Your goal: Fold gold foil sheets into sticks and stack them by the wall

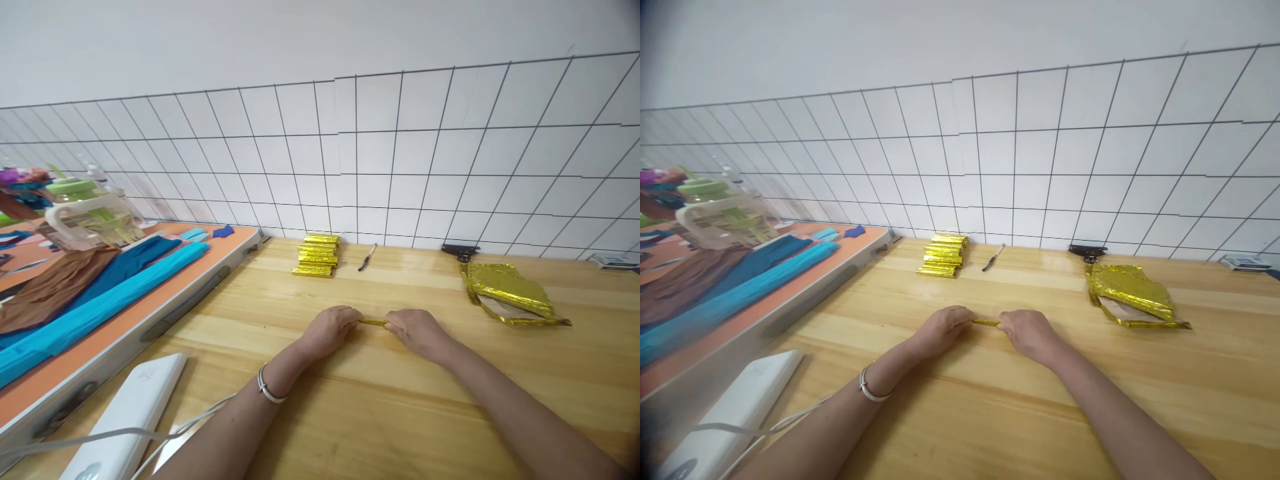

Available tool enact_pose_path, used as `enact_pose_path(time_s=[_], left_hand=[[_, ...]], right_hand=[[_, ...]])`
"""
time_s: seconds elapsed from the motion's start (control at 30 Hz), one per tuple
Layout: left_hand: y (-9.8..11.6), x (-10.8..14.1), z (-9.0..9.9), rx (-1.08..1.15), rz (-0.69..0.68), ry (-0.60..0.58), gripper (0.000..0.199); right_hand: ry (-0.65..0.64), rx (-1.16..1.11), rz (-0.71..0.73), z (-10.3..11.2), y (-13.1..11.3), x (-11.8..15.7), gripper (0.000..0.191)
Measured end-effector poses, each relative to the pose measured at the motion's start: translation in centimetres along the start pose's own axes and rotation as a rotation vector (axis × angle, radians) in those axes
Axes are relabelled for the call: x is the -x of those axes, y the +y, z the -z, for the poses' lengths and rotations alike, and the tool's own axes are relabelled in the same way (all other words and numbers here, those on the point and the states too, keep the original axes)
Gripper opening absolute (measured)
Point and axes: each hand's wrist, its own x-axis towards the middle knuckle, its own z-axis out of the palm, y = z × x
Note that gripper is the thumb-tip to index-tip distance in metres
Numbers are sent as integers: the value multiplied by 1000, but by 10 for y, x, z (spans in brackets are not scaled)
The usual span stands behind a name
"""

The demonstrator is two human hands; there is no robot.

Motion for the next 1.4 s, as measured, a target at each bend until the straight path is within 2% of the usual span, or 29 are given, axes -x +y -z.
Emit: enact_pose_path(time_s=[0.1,0.27,0.33,0.5,0.6,0.8,1.0,1.27,1.4], left_hand=[[-2,0,4,110,51,31,20],[-9,0,7,320,250,150,21],[-13,-1,7,416,286,198,22],[-21,-2,3,505,277,248,22],[-24,-2,0,524,282,278,22],[-24,-2,5,414,256,304,17],[-20,0,13,295,247,298,22],[-28,0,8,314,162,282,18],[-29,0,2,329,144,279,15]], right_hand=[[-4,-34,-2,1,3,1,29],[43,-278,20,-4,13,-1,31],[72,-329,21,-6,17,-1,31],[183,-176,-82,-7,24,-1,33],[215,-110,-94,-6,27,0,34],[220,4,-33,-8,28,3,33],[244,118,38,-6,23,4,36],[286,145,85,-12,30,4,25],[319,132,100,-13,23,1,23]])
